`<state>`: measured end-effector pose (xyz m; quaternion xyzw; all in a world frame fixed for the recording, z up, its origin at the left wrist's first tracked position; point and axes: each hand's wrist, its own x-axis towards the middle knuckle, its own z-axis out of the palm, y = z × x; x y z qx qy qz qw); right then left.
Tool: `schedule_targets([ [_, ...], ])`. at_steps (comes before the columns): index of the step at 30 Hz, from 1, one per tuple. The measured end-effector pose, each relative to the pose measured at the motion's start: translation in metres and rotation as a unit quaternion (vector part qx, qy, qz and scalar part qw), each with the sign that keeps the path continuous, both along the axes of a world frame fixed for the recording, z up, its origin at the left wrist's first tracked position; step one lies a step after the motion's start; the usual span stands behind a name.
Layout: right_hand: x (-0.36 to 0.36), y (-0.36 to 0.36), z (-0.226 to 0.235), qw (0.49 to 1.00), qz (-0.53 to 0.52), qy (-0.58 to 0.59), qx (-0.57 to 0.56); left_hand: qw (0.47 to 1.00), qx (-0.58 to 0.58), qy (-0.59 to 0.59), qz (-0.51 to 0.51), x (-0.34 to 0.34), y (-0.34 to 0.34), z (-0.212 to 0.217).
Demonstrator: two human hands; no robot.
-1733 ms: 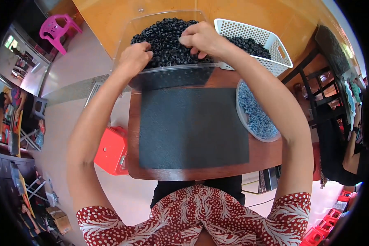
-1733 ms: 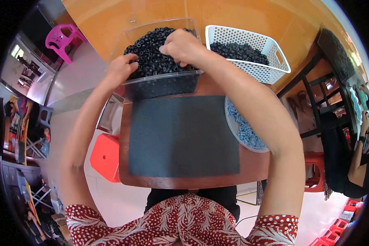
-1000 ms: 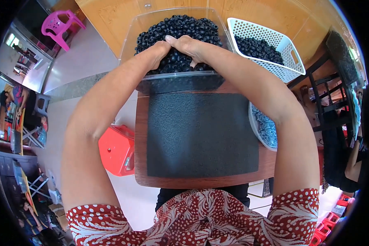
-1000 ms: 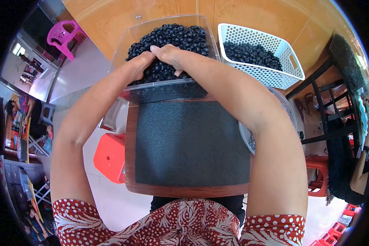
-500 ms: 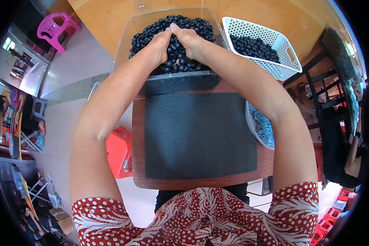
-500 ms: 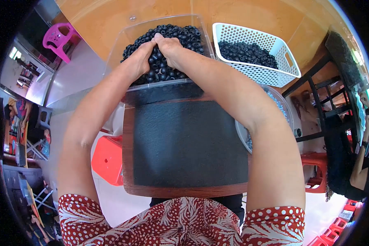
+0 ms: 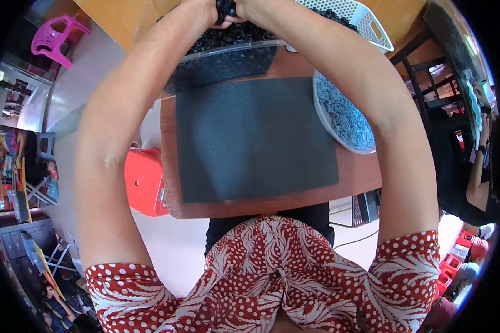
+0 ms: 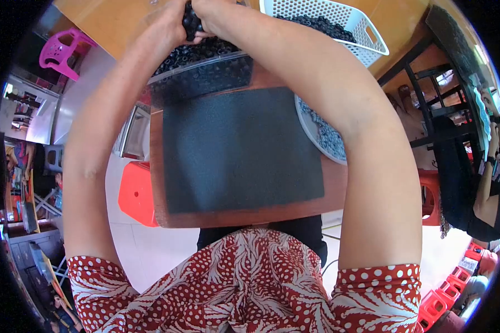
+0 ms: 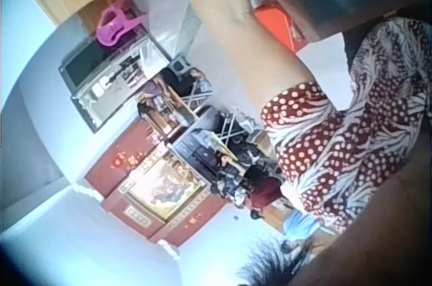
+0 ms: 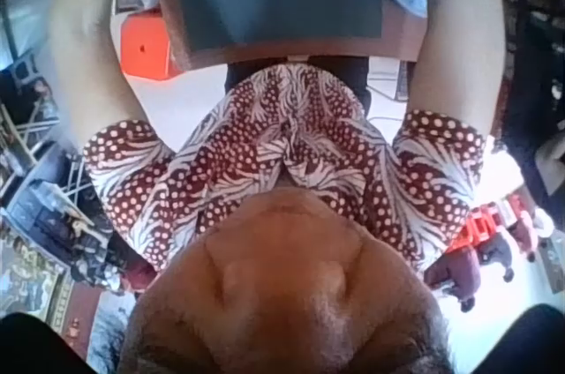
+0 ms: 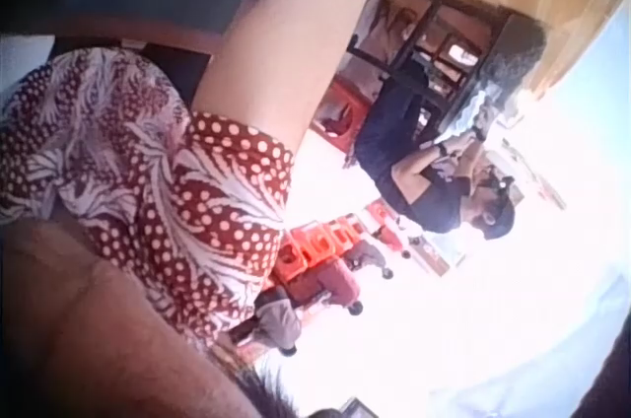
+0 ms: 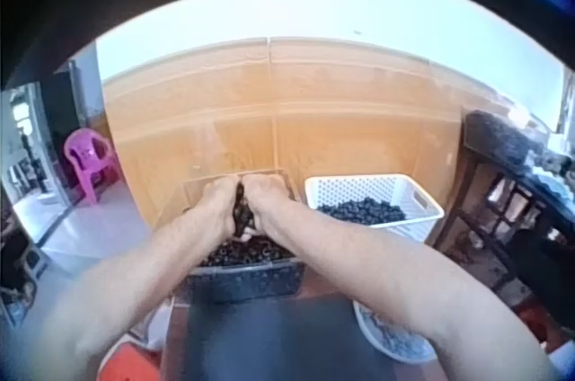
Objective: The person moves black components from a container onto a mat and inserts small pins from a dish into the components by hand.
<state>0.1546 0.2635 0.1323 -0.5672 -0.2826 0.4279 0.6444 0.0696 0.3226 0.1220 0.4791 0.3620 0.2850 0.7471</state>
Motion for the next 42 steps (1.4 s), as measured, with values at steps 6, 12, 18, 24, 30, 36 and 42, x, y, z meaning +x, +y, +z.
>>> schedule_targets([
  [6, 0.013, -0.038, 0.028, 0.998, -0.028, 0.053, 0.034, 0.983, 0.051, 0.076, 0.158, 0.035, -0.064, 0.040],
  [12, 0.014, -0.099, 0.040, 0.998, -0.039, 0.035, 0.025, 0.986, 0.075, 0.015, 0.146, 0.038, -0.118, 0.046],
  [18, 0.024, -0.130, 0.007, 0.995, -0.002, 0.074, 0.064, 0.989, 0.050, 0.014, 0.137, 0.033, -0.169, 0.034],
  [24, 0.008, -0.163, -0.031, 0.984, -0.121, -0.093, -0.094, 0.987, 0.060, 0.072, 0.131, 0.024, -0.184, -0.026],
  [30, 0.029, -0.153, -0.122, 0.974, -0.035, -0.203, -0.090, 0.976, 0.032, 0.142, 0.161, 0.023, -0.198, -0.072],
  [36, 0.003, -0.173, -0.135, 0.966, -0.096, -0.233, -0.051, 0.963, 0.117, 0.112, 0.217, 0.014, -0.206, -0.116],
  [42, -0.007, -0.187, -0.138, 0.946, -0.121, -0.300, -0.014, 0.936, 0.231, 0.092, 0.248, 0.011, -0.215, -0.136],
])
